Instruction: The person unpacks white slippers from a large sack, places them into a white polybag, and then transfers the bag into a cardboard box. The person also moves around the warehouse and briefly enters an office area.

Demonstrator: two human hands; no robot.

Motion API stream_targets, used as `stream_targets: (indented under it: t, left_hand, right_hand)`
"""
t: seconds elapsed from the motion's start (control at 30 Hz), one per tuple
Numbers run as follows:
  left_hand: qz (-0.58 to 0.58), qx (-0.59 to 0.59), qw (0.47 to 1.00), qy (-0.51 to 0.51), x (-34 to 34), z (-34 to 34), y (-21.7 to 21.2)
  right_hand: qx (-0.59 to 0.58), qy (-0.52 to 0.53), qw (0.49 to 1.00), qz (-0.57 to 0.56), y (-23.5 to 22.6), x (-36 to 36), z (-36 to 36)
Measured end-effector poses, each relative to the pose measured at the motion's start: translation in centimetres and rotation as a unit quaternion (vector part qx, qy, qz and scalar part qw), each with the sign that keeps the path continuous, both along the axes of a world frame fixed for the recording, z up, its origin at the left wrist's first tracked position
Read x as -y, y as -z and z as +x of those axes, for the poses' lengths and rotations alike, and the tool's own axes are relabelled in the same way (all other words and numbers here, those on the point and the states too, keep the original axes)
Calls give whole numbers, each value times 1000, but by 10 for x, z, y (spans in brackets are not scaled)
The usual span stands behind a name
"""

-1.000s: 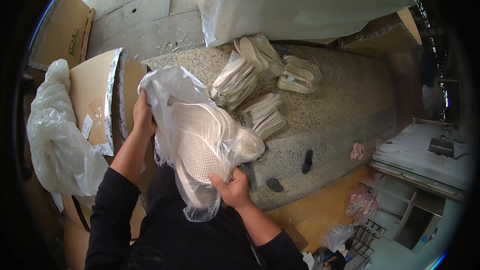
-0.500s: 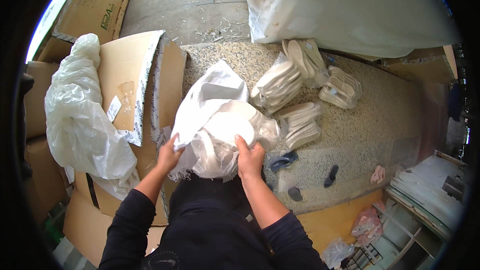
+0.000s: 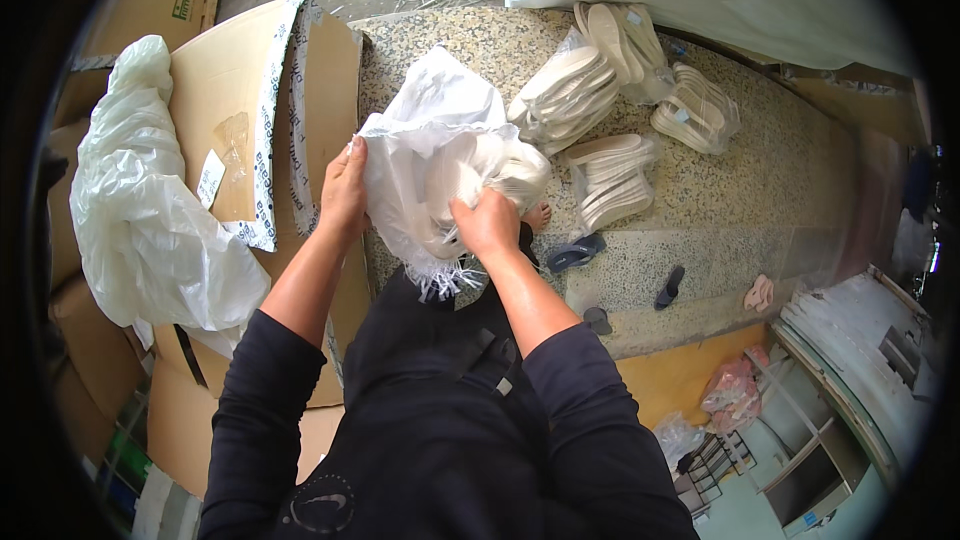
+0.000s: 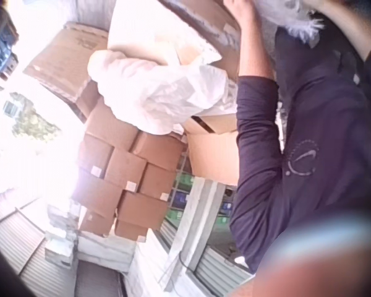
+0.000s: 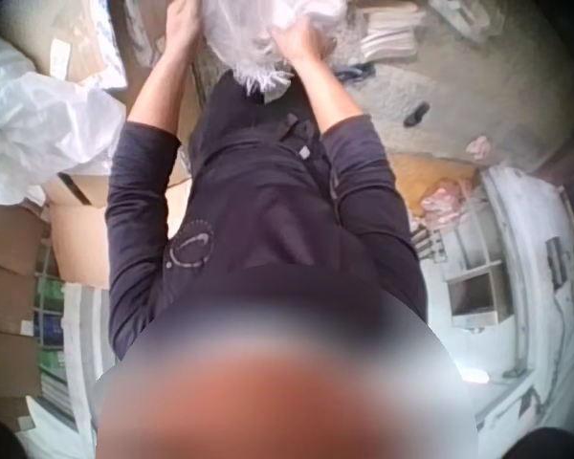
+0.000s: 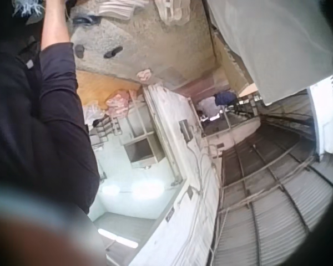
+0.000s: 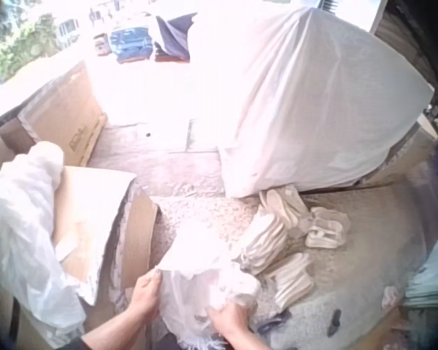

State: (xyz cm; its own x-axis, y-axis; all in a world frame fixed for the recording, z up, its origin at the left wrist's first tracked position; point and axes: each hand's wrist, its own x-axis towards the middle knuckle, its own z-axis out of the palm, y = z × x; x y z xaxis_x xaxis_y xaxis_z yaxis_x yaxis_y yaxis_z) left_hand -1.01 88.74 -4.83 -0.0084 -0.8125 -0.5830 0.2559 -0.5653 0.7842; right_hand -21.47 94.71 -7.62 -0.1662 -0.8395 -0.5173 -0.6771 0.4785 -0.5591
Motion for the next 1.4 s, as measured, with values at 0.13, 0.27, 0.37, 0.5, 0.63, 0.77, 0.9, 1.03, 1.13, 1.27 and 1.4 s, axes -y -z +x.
stream_targets:
  t: [0.13, 0.27, 0.37, 0.5, 0.63, 0.77, 0.9, 1.03, 1.13, 1.27, 1.4]
  left_hand:
    - [-12, 99, 994, -35, -21, -3, 30]
    - [13, 201, 978, -57, -21, 21, 52]
    - [127, 240, 962, 2, -14, 19, 51]
    - [28, 106, 994, -31, -6, -5, 25]
    - [-32, -8, 998, -61, -5, 25, -11]
    - [-56, 333, 931, 137, 1, 53, -30]
    - [-14, 353, 902, 247, 13, 21, -51]
    - [-106, 104, 982, 119, 32, -13, -69]
    - [-18, 113, 993, 23, 61, -5, -67]
    - [40, 160, 985, -42, 101, 8, -56]
    - [11, 263, 964, -38, 125, 11, -54]
  right_hand:
    - [-46, -217, 974, 39, -17, -3, 14]
    - [-17, -367, 930, 10, -24, -25, -14]
    - [-12, -455, 888, -57, -21, -44, -22]
    - [-5, -532, 841, -98, 4, -37, -2]
    - [-58, -483, 873, 23, 39, 6, 9]
    - [-113, -374, 914, 109, 50, 47, 14]
    - [-142, -300, 942, 48, 53, 71, 49]
    - [94, -173, 978, 70, 75, 78, 86]
    - [145, -99, 982, 65, 88, 54, 69]
    - [-197, -218, 921, 255, 80, -11, -29]
    - [-221, -323, 826, 405, 69, -43, -153]
